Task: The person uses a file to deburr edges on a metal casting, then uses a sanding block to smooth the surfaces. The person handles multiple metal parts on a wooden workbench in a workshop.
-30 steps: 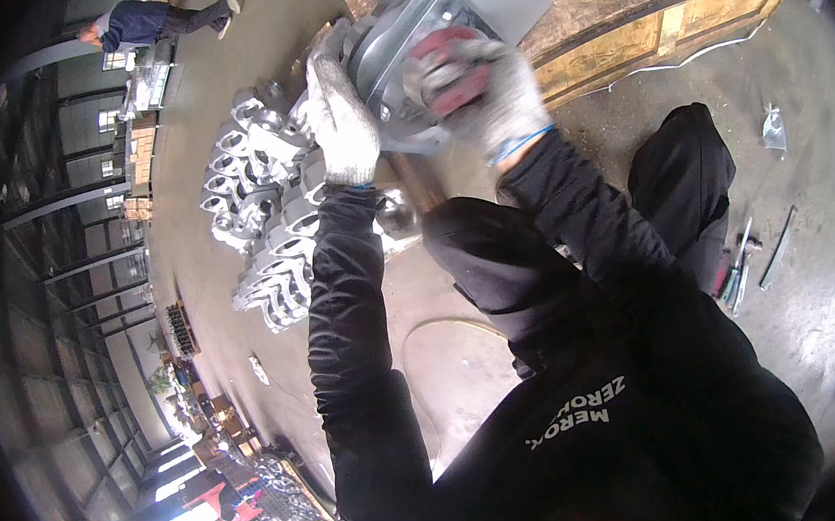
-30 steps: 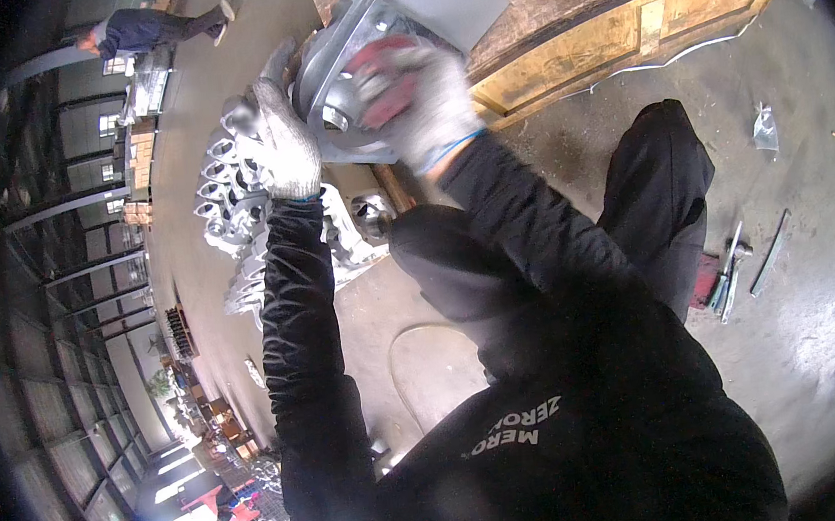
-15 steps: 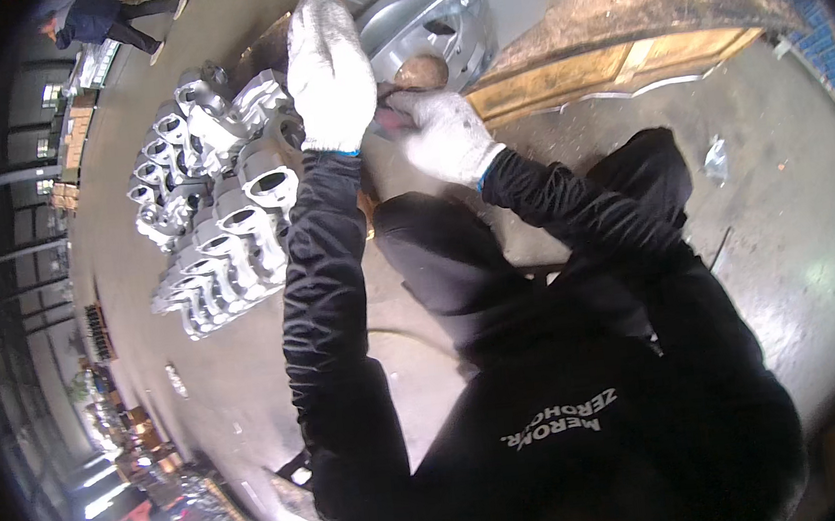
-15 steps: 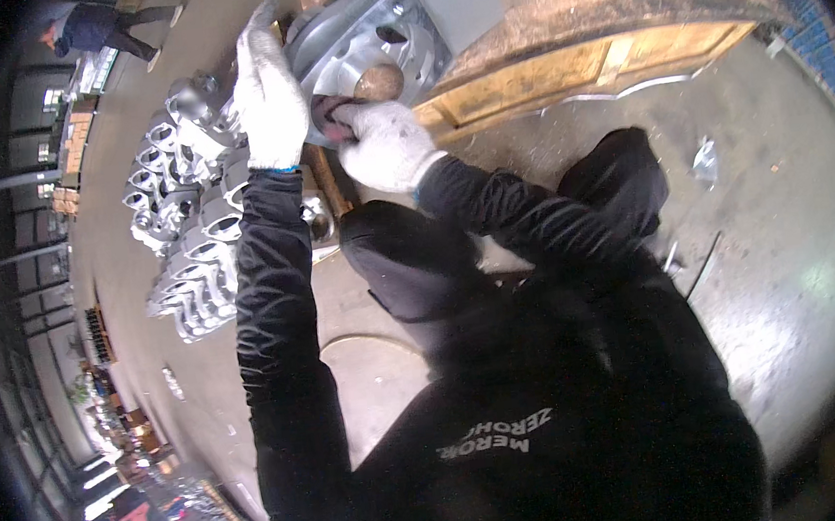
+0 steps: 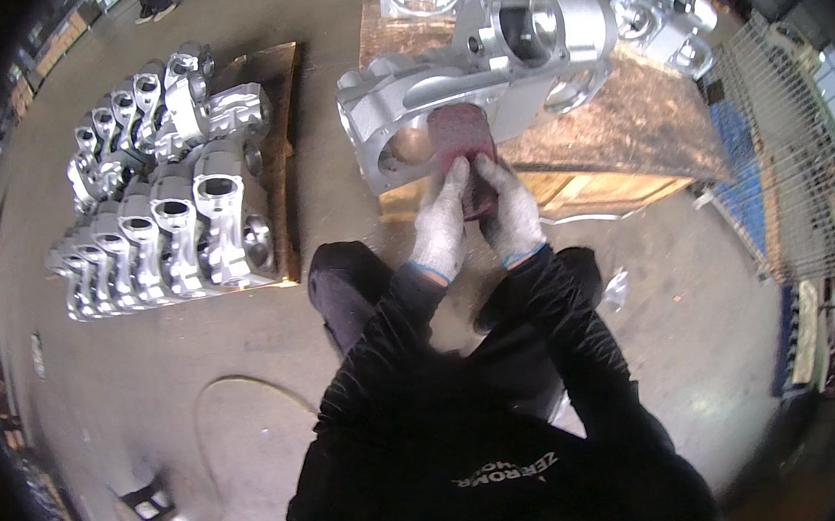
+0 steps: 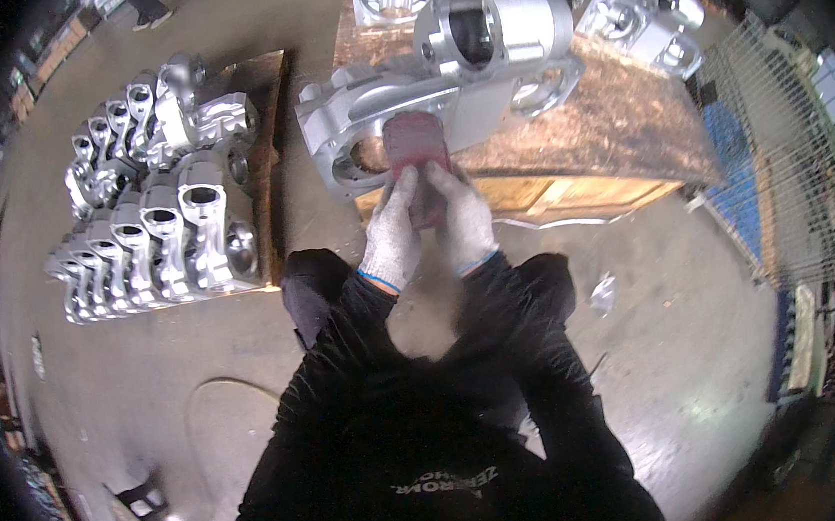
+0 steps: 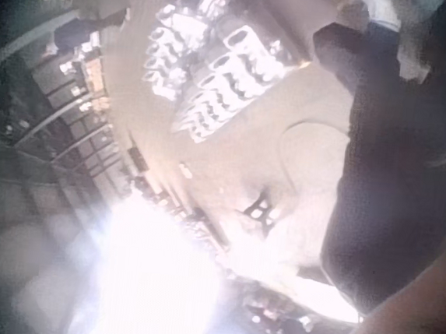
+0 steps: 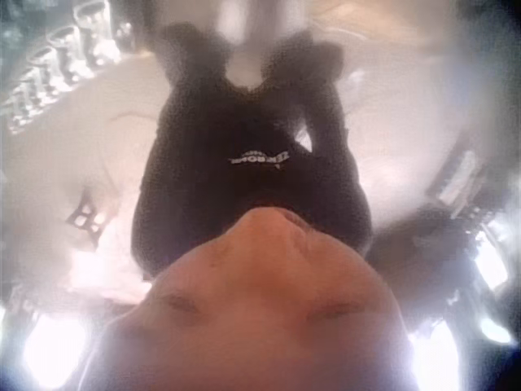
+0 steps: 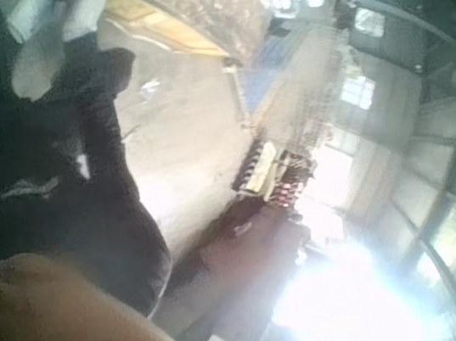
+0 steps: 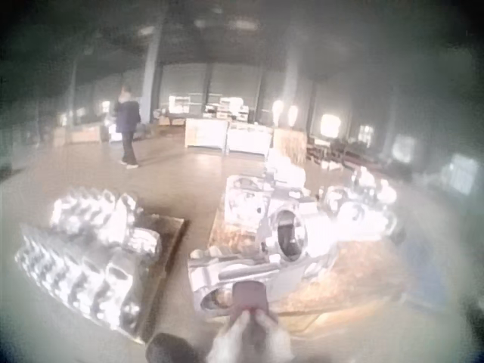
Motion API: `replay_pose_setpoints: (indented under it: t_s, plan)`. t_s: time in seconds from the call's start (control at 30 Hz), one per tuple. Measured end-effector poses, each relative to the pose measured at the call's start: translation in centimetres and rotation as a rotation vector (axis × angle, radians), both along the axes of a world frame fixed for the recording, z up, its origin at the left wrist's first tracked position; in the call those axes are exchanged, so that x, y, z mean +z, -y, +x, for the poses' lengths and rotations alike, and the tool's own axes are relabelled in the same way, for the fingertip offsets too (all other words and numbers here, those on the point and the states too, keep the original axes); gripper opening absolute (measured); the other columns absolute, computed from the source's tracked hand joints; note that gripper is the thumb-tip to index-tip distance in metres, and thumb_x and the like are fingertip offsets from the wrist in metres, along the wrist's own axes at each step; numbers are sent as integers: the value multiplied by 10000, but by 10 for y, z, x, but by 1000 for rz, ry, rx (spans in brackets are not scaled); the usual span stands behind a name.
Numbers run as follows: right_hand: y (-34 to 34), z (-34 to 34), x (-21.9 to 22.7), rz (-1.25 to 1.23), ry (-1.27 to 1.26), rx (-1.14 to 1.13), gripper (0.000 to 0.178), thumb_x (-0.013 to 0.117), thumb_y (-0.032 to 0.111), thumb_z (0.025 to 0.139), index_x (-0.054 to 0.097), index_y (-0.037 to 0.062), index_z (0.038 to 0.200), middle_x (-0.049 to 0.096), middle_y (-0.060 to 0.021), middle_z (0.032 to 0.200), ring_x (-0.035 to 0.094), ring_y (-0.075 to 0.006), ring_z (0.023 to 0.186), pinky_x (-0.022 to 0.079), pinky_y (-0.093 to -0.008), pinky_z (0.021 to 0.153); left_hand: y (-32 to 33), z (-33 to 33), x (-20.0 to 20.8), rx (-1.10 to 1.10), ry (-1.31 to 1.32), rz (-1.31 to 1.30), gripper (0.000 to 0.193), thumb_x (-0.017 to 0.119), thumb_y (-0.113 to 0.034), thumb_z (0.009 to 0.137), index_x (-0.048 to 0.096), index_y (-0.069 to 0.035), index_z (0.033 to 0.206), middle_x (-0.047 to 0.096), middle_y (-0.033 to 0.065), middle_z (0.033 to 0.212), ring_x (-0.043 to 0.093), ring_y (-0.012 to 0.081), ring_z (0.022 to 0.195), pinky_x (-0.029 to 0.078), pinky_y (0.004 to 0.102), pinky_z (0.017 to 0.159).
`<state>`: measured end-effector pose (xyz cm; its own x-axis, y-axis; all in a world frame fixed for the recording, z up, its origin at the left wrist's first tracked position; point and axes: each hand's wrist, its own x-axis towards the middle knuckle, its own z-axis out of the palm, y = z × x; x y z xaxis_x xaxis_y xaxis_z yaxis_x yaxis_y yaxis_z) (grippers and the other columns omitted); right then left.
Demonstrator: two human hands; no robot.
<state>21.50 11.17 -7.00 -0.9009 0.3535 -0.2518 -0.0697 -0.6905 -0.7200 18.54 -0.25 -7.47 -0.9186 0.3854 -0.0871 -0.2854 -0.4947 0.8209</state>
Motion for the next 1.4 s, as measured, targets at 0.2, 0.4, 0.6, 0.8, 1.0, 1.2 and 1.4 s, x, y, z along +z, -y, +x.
replay_pose_setpoints:
  t_s: [0.2, 0.4, 0.6, 0.8, 1.0, 1.2, 1.4]
  plan:
    - [-53, 1, 100, 1213, 63, -970, 704, 615, 410, 1043, 385, -51, 1523, 492, -266, 1525, 499, -327, 1397, 372, -425, 1196, -10, -38, 0, 203, 196, 258, 423, 705, -115, 988, 588, -62, 1391, 673, 49, 1256, 649, 169, 1097, 526, 321, 947]
    - [-169, -70, 184, 1256, 65, -629, 913, 579, 728, 939, 602, -92, 1341, 681, -218, 1218, 635, -293, 1127, 488, -395, 998, 0, -36, 56, -19, 202, 538, 130, 603, -130, 1023, 640, -93, 1142, 700, 30, 1052, 685, 186, 850, 557, 347, 672]
    - [-112, -65, 180, 1173, -197, -583, 589, 588, 459, 1053, 644, -85, 1273, 711, -189, 1148, 641, -232, 1045, 489, -342, 955, 1, -105, 30, 69, 184, 519, 174, 588, -129, 1005, 599, -77, 1171, 700, 109, 1085, 710, 294, 944, 597, 431, 808]
    - [-97, -96, 163, 1094, -280, -816, 453, 624, 338, 1042, 651, -88, 1193, 700, -143, 1059, 627, -200, 988, 495, -325, 906, -12, -121, 33, 176, -103, 127, 212, 684, -106, 961, 685, -20, 1154, 728, 71, 1045, 689, 198, 946, 560, 328, 872]
    - [-91, -84, 168, 1100, -337, -825, 398, 645, 314, 1035, 659, -51, 1193, 715, -122, 1029, 657, -175, 882, 525, -303, 792, -12, -108, 14, 81, -1218, -1325, 181, 676, -100, 809, 706, -37, 977, 729, 159, 986, 720, 350, 949, 588, 430, 791]
    - [-96, -84, 166, 1163, -324, -802, 392, 654, 323, 1025, 670, -43, 1164, 719, -133, 1034, 658, -173, 902, 520, -305, 821, -2, -134, 13, -157, -1298, -1612, 198, 679, -202, 847, 736, -69, 983, 726, 138, 975, 732, 317, 950, 599, 443, 776]
    - [-100, -97, 161, 1242, -307, -882, 383, 651, 297, 1022, 682, -50, 1181, 717, -131, 1069, 642, -197, 959, 502, -323, 899, -6, -131, 34, -20, -556, -493, 219, 709, -173, 868, 738, -10, 1011, 750, 185, 978, 729, 297, 984, 536, 424, 852]
